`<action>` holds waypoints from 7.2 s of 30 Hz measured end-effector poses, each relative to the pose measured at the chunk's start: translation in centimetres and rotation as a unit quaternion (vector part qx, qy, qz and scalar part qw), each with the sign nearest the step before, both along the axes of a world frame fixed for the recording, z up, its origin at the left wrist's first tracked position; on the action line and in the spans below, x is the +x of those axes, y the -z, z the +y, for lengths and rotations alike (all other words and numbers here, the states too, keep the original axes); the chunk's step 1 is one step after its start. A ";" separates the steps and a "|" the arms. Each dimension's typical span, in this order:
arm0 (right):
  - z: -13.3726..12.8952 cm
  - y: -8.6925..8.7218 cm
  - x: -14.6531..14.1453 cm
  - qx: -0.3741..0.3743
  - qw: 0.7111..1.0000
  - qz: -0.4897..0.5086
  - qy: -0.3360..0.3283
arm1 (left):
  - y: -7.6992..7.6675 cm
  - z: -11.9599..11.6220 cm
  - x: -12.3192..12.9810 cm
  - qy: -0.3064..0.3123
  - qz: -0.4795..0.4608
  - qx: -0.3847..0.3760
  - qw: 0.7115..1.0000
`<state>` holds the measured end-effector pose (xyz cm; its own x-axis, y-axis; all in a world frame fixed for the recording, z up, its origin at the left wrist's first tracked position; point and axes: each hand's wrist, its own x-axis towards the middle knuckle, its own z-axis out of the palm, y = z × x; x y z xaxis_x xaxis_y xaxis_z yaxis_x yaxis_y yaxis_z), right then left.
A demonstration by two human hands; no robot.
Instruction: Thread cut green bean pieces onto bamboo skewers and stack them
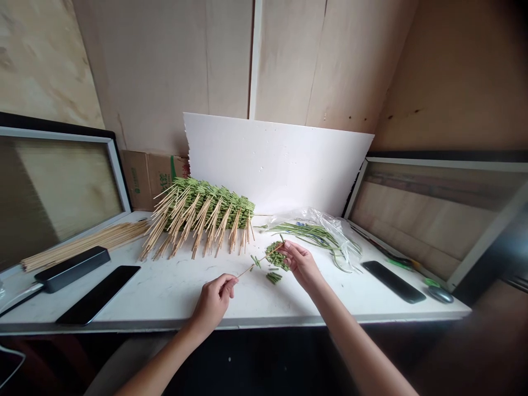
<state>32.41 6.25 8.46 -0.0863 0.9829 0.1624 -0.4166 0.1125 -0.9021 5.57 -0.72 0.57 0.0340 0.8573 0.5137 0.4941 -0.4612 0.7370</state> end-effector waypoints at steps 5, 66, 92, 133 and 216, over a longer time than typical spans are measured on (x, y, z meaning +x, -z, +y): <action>0.2 0.0 0.1 -0.004 1.000 -0.004 0.020 | 0.1 0.0 0.0 -0.006 0.003 0.005 1.000; -3.5 4.4 -7.3 0.057 0.985 -0.142 0.082 | -0.3 -0.1 0.1 -0.031 0.016 0.018 0.999; 2.5 1.9 -2.5 0.260 0.856 -0.447 -0.016 | -0.5 0.3 0.3 -0.032 -0.086 0.000 0.996; 0.3 1.4 1.7 0.008 1.000 -0.023 0.020 | 0.0 0.2 0.1 0.026 -0.011 -0.050 0.998; -2.3 1.6 -2.4 0.083 0.974 -0.200 0.061 | -0.5 -0.3 0.2 -0.010 0.008 0.011 1.000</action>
<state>30.03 3.98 6.82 -0.0584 0.9530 0.2974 -0.0101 0.2974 -0.9547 5.81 -1.04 1.04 0.0257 0.8462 0.5323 0.5139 -0.4679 0.7190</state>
